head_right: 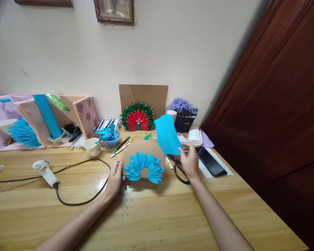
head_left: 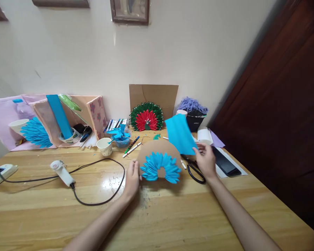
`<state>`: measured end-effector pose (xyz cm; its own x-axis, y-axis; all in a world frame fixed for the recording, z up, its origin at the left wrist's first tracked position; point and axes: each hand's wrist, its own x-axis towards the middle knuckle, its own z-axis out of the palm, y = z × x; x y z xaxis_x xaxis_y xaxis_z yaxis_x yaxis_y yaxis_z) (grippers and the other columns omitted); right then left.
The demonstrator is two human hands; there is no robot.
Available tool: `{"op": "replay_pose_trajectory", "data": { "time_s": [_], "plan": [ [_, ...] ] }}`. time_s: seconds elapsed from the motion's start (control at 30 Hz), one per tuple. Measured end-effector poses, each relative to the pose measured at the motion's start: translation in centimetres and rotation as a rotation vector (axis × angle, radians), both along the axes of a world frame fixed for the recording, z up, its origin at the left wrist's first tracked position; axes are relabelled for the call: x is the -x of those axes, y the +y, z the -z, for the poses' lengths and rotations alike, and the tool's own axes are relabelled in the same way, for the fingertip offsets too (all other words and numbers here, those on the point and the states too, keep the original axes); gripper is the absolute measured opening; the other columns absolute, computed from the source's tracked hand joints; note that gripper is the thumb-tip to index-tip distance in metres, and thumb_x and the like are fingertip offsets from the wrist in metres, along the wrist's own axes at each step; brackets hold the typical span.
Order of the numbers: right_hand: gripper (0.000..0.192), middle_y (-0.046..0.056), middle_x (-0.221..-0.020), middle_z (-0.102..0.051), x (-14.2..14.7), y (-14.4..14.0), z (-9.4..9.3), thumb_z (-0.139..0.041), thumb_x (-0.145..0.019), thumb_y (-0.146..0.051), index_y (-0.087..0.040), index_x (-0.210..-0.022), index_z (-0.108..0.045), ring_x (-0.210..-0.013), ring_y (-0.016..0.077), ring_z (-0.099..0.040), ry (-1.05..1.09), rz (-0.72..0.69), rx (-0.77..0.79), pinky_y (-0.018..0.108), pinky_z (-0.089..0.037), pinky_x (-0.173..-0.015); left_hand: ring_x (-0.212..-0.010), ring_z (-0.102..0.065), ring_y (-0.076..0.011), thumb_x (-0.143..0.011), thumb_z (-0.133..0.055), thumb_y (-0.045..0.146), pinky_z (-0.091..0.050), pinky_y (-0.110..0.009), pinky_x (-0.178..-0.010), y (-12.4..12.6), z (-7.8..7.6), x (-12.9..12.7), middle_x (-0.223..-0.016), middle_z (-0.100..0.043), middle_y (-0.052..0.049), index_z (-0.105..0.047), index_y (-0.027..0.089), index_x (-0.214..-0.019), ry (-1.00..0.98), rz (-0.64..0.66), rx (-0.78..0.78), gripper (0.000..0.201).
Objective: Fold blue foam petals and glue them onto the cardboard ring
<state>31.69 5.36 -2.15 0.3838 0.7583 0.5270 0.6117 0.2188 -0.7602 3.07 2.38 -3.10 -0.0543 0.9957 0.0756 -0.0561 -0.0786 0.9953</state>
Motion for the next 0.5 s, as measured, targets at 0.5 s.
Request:
{"op": "replay_pose_trajectory", "data": {
  "time_s": [0.5],
  "plan": [
    [0.031,0.005,-0.098,-0.063,2.5,-1.7,-3.0,-0.062,-0.075,-0.037,-0.021,-0.101,-0.054,-0.085,0.0174,-0.062,0.696,-0.426,0.001,0.031,-0.051,-0.073,-0.049,-0.059,-0.0119,-0.081,-0.051,0.017,-0.039,-0.019,-0.044,8.6,-0.8,0.3,-0.055,-0.056,0.001,-0.044,0.016,-0.075,0.152,0.078,0.353,0.01]
  ]
}}
